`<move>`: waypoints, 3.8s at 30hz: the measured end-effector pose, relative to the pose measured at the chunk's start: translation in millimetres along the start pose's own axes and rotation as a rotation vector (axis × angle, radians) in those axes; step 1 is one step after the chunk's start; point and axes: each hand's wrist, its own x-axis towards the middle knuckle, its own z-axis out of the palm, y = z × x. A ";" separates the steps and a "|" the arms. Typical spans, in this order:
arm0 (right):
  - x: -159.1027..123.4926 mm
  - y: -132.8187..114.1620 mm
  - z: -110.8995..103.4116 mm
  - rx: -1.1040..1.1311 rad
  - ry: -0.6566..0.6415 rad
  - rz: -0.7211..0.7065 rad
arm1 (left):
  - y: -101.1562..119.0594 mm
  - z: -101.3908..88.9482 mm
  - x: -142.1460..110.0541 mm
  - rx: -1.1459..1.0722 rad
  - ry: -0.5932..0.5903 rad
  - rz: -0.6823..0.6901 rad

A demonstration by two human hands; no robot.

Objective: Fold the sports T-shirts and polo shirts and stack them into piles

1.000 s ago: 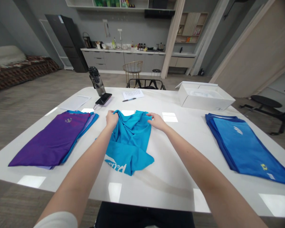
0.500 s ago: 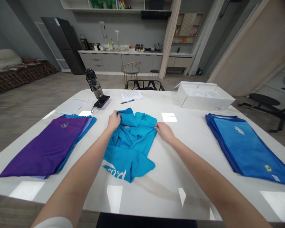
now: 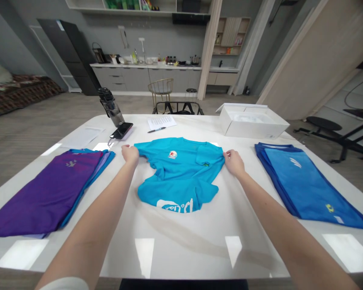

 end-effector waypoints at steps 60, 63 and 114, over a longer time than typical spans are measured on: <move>-28.3 26.5 -41.7 -0.388 -0.193 -0.305 | -2.6 26.6 -61.7 0.587 -0.775 0.746; -46.8 46.5 -59.6 -0.437 -0.164 -0.223 | 4.3 22.7 -73.4 0.598 -0.777 0.745; 100.8 -97.6 70.6 -0.150 -0.167 -0.187 | 59.2 126.6 -8.4 0.647 -0.467 0.630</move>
